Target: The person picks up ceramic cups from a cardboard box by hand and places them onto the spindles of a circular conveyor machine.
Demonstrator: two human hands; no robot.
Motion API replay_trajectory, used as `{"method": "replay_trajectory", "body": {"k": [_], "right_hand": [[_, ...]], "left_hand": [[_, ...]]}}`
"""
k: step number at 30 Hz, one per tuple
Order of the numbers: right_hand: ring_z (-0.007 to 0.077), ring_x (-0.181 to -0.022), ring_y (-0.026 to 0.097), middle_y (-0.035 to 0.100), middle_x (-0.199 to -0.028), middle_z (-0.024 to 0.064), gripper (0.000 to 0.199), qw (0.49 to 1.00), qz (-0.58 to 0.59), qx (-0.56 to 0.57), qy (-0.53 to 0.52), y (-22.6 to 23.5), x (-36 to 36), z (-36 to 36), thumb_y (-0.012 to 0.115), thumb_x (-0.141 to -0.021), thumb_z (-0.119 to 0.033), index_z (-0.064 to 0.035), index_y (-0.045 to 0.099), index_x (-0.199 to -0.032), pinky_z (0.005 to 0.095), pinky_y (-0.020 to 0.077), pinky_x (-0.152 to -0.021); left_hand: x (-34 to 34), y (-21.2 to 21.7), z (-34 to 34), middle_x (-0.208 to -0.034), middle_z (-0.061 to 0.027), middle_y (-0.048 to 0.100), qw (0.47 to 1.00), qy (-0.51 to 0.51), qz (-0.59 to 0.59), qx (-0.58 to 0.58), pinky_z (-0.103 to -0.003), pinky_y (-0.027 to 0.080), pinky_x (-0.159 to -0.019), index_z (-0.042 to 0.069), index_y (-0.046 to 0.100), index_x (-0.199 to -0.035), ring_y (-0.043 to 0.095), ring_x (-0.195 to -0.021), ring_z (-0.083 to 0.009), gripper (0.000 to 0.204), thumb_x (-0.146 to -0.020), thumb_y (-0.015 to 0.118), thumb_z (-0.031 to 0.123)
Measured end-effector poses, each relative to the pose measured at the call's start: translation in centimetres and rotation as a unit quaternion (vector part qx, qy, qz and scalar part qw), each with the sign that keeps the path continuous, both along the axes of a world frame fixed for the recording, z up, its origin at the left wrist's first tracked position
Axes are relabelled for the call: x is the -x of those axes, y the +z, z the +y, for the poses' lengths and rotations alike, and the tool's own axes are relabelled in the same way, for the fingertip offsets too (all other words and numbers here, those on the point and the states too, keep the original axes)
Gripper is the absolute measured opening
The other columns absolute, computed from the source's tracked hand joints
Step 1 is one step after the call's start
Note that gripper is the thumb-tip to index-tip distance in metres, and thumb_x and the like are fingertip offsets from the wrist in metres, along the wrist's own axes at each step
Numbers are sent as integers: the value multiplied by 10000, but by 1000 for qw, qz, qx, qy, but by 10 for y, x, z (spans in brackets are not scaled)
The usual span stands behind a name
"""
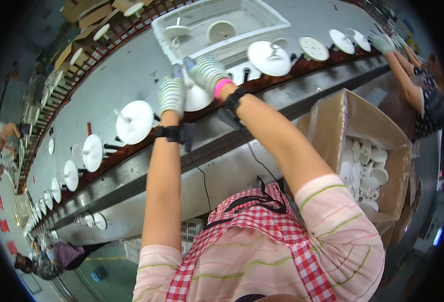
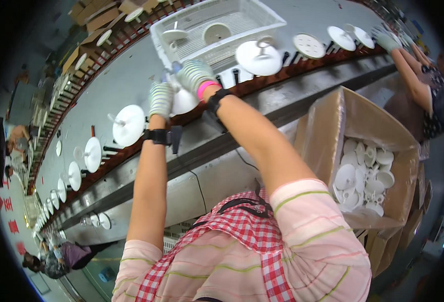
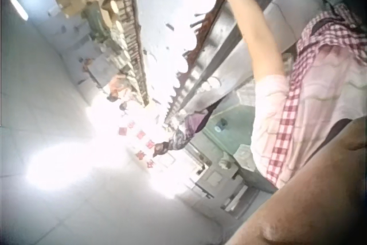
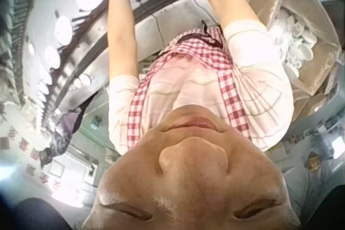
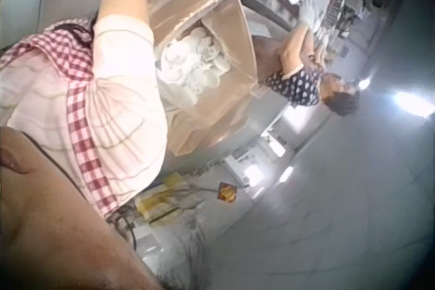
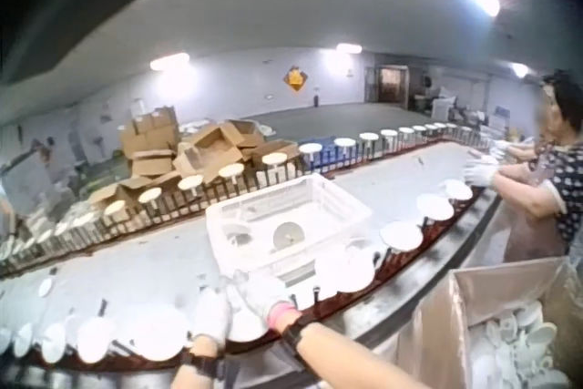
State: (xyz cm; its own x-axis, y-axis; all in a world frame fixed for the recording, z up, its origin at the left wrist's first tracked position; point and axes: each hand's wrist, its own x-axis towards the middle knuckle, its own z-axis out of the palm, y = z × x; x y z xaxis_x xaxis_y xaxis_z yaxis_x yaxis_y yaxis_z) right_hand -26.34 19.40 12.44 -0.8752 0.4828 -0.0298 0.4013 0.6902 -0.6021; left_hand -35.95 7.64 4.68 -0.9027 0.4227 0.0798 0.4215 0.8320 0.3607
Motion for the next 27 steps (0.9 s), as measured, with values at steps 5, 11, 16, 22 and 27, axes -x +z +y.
{"method": "replay_trajectory", "body": {"k": [5, 11, 16, 22, 27], "right_hand": [[363, -995, 563, 582, -1063, 244, 439, 974, 156, -123, 110, -38, -63, -3, 489, -842, -366, -10, 566, -1087, 432, 433, -874], [260, -1115, 527, 574, -1191, 152, 571, 911, 134, 165, 353, 29, -300, 118, 546, -877, -447, -13, 498, -1245, 345, 421, -936], [129, -696, 616, 647, -784, 67, 386, 928, -23, 348, -128, 5, -509, 268, 559, -874, -383, -10, 656, -885, 264, 510, -627], [304, -1005, 607, 621, -1136, 120, 503, 830, -548, 34, -99, -196, -611, 290, 540, -794, -458, -100, 623, -1137, 403, 475, -848], [327, -788, 660, 651, -891, 200, 247, 878, -441, -115, -147, -222, -648, 296, 564, -717, -183, -35, 693, -867, 411, 516, -700]], "left_hand": [[-22, 8, -10, -957, -255, 622, 979, -167, 118, 18, -462, 474, -741, 3, 606, -1040, 580, -867, -429, 402, -785, 583, 312], [-4, -16, -47, -1180, -189, 551, 985, -127, -19, -118, -376, 425, -889, 14, 489, -1235, 538, -1041, -301, 548, -727, 621, 171], [-29, -26, -32, -1168, -180, 548, 970, 31, -55, -236, -373, 409, -901, 20, 486, -1240, 517, -1081, -286, 447, -840, 523, 216], [-133, -25, -25, -1271, -213, 445, 963, 89, 180, -181, -438, 348, -978, 4, 407, -1301, 409, -1195, -344, 574, -893, 478, 402], [-155, -54, -57, -1315, -211, 391, 953, 107, 212, -190, -438, 288, -1043, -38, 368, -1307, 363, -1231, -338, 593, -864, 584, 293]]}}
